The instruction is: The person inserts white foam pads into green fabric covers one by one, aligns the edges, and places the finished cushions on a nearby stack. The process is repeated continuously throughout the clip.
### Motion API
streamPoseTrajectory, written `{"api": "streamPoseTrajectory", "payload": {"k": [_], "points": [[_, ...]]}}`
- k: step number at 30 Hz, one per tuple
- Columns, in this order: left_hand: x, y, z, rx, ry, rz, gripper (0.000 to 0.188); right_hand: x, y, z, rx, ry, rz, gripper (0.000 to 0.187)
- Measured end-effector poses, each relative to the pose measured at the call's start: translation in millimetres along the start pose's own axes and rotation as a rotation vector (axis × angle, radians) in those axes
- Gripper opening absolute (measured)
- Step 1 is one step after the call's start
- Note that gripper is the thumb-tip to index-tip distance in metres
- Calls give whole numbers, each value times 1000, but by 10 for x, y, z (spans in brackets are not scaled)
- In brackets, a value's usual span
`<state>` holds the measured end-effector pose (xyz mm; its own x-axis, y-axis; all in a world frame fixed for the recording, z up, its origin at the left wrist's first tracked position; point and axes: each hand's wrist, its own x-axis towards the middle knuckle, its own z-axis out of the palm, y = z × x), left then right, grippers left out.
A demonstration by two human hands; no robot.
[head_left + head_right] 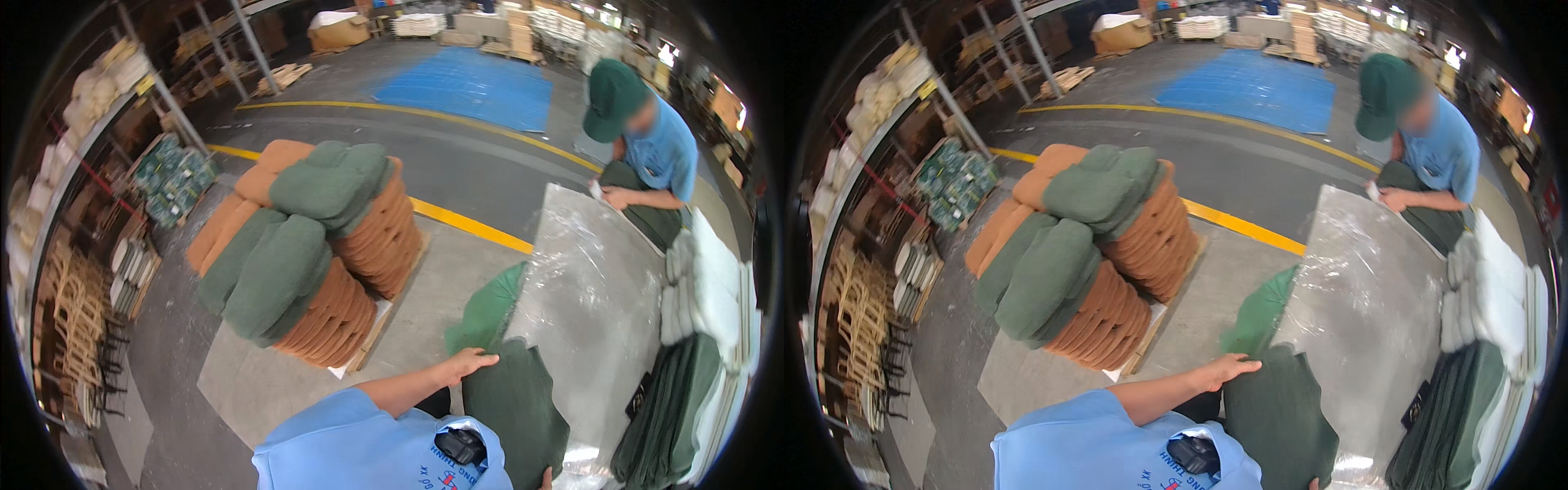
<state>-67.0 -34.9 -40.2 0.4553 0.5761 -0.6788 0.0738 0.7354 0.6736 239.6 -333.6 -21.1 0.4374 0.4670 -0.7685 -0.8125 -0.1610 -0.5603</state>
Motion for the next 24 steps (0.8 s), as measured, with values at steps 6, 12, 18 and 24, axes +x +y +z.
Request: {"api": "streamPoseTrajectory", "payload": {"k": [6,12,18,24], "points": [[-418,43,-510,-72,-124,98,116,-18,-624,537,-227,-174,-200,66],[-1169,706,-998,-93,-296,325,103,-443,-510,962,-398,-303,-260,70],[-2248,902,-2095,-48,-126,202,89,-623,280,1840,-568,-626,-343,67],[-3077,806,-3016,-590,-131,543,75,-1527,347,3907,-203,-1262,-451,86]]}}
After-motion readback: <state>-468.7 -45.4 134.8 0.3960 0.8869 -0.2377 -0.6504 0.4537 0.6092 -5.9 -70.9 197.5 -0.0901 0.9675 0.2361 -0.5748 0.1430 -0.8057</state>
